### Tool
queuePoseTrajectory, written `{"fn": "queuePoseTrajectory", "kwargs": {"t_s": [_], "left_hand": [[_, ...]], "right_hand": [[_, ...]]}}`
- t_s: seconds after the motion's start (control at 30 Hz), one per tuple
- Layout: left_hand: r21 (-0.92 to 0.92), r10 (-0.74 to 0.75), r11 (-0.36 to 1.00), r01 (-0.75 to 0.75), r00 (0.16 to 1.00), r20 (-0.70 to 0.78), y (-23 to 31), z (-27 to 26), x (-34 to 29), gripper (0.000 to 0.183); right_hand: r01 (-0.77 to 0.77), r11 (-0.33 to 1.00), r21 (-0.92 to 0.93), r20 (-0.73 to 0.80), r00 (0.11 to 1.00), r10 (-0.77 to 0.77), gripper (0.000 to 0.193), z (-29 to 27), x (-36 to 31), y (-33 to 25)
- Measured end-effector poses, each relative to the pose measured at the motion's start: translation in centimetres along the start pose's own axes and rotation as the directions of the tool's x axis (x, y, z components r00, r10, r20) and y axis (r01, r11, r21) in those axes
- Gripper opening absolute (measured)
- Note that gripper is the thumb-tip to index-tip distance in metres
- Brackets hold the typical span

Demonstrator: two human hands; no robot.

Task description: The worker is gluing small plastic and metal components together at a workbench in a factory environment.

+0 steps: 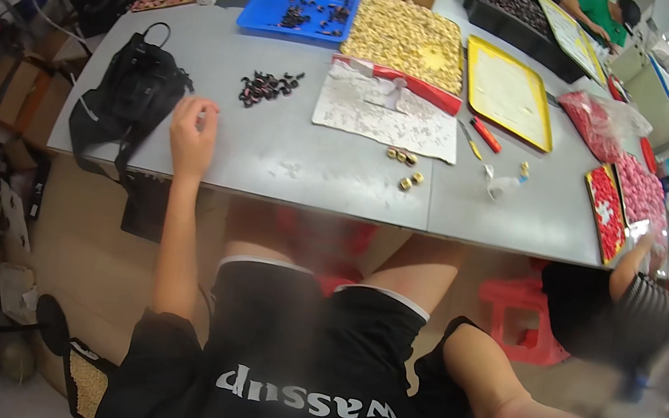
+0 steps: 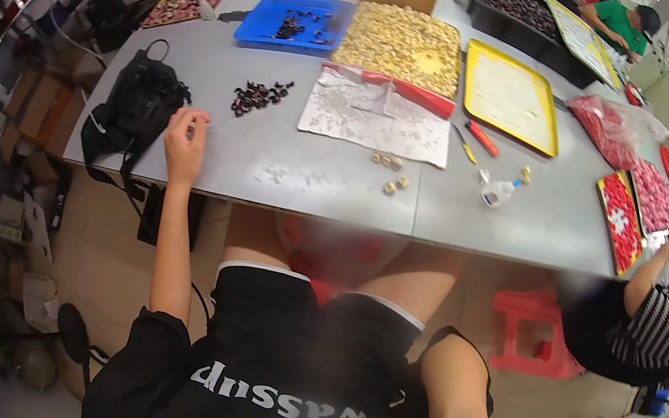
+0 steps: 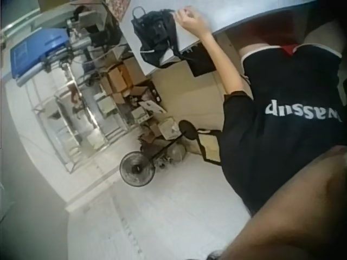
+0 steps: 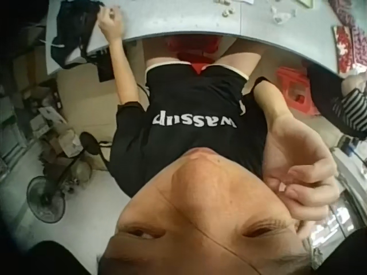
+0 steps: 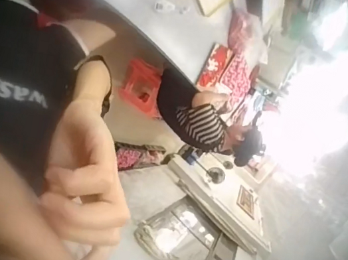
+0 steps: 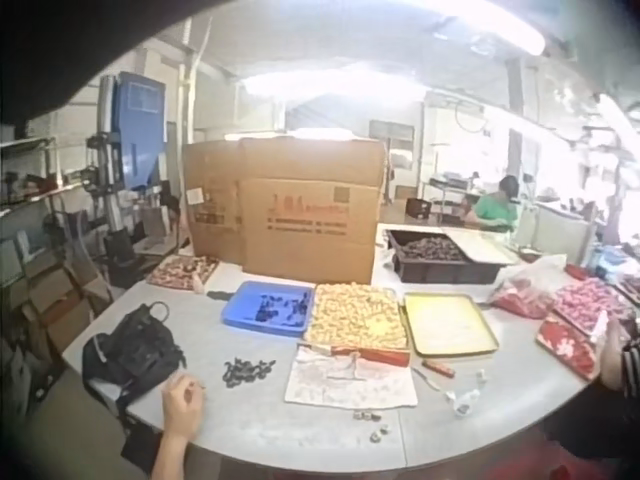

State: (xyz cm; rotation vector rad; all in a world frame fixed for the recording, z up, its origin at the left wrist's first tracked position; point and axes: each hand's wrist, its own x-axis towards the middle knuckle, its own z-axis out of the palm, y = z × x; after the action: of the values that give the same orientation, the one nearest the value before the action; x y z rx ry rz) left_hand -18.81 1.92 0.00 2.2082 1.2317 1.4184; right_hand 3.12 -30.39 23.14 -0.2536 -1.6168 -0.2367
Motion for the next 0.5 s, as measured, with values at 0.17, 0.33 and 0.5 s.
{"fn": "queuePoseTrajectory", "kwargs": {"t_s": [0.17, 0.33, 0.5], "left_hand": [[0.017, 0.023, 1.0, -0.025, 0.996, 0.083, 1.0, 0.7, 0.5, 0.009], [0.18, 0.072, 0.973, -0.143, 0.932, 0.355, 2.2, 1.3, 1.7, 0.05], [0.355, 0.147, 0.871, -0.339, 0.871, 0.469, 2.1, 3.7, 4.1, 0.061]], "right_hand": [[0.021, 0.972, -0.233, -0.024, 0.999, -0.027, 0.017, -0.2, -4.0, 1.7], [-0.338, 0.894, -0.294, -0.165, 0.939, 0.301, 0.008, -0.1, -11.7, 4.5], [-0.663, 0.69, -0.289, -0.227, 0.748, 0.624, 0.017, -2.8, -17.5, 4.6]]}}
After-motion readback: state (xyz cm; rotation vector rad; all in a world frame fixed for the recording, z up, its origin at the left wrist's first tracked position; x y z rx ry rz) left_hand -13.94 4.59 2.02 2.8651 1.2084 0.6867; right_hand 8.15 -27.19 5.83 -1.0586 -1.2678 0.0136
